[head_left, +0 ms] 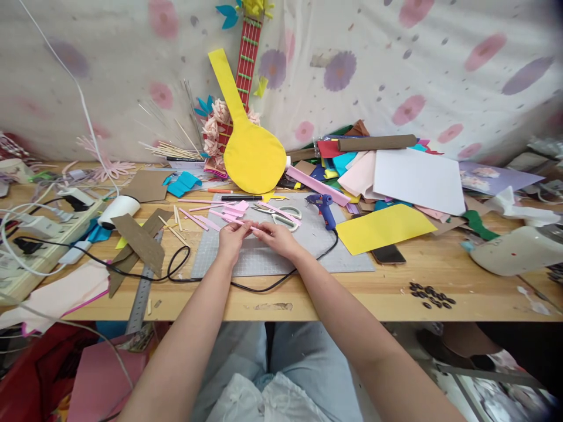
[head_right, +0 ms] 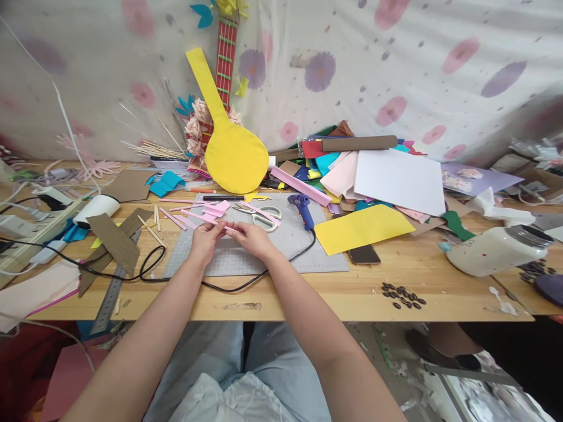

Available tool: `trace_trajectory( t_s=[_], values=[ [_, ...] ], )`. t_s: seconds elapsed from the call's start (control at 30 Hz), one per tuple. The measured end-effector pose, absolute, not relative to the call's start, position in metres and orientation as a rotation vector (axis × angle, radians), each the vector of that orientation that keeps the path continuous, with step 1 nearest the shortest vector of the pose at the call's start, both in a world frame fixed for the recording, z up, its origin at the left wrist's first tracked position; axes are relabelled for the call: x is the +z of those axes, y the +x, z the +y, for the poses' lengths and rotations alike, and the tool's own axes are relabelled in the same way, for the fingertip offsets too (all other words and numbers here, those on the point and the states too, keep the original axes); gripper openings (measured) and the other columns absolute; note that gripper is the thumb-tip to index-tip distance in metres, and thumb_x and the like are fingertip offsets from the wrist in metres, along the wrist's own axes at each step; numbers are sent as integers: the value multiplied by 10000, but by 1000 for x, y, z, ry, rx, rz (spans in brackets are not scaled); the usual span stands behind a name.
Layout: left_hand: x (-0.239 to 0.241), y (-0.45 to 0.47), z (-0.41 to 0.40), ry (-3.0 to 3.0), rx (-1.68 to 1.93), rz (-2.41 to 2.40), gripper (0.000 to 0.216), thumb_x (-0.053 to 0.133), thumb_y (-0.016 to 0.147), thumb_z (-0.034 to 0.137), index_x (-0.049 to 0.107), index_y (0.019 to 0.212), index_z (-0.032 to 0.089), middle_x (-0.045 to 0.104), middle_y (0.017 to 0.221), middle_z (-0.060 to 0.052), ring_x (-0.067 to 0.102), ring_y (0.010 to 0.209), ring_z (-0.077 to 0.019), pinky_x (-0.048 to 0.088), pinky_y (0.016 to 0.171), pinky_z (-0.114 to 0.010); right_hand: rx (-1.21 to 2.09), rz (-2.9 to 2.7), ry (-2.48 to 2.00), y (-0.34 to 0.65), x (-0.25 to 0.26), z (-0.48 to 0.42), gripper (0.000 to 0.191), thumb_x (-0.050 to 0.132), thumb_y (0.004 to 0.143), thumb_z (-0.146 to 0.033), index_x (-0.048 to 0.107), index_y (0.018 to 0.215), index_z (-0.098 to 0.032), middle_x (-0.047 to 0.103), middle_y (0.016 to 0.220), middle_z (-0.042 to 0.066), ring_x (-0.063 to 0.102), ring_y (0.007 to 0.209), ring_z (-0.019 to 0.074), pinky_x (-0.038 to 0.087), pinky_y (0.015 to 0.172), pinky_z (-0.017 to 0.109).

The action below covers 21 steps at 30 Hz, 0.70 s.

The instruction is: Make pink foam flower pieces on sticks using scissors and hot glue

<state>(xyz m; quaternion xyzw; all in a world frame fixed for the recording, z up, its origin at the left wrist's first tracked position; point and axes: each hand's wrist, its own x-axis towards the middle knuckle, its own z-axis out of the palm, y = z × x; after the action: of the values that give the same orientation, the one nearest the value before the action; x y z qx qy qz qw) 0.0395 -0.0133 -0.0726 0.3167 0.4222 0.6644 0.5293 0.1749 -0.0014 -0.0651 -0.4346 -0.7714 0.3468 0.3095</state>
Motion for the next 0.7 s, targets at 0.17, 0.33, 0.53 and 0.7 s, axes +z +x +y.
trace_trajectory(
  t_s=[0.17, 0.33, 0.53, 0.7],
  values=[
    [-71, 39, -13, 751, 1587, 974, 305, 727, 568, 303, 652, 788, 106, 682, 803, -95, 644, 796, -194, 480, 807, -371, 796, -2102, -1171, 172, -65, -2, 339, 392, 847, -411, 610, 738, -175, 575, 620, -14, 488, 596, 92, 320, 573, 201],
    [-69, 38, -12, 734, 1634, 1006, 279, 683, 627, 318, 643, 786, 93, 680, 767, -98, 650, 767, -187, 482, 795, -366, 925, -2124, -1175, 178, -69, 0, 355, 369, 856, -413, 596, 732, -170, 571, 602, -16, 478, 583, 88, 314, 581, 205],
    [-68, 42, -13, 738, 1586, 1060, 232, 707, 591, 270, 643, 712, 82, 674, 690, -83, 649, 684, -175, 497, 758, -347, 798, -2048, -1164, 172, -67, -2, 316, 436, 814, -454, 589, 785, -178, 584, 677, -10, 479, 616, 95, 314, 581, 207],
    [-69, 38, -11, 712, 1601, 999, 281, 647, 672, 322, 636, 837, 95, 681, 808, -110, 653, 759, -193, 497, 764, -354, 724, -2053, -1157, 169, -69, -2, 266, 424, 840, -354, 563, 708, -169, 564, 651, -10, 467, 618, 96, 305, 586, 208]
  ],
)
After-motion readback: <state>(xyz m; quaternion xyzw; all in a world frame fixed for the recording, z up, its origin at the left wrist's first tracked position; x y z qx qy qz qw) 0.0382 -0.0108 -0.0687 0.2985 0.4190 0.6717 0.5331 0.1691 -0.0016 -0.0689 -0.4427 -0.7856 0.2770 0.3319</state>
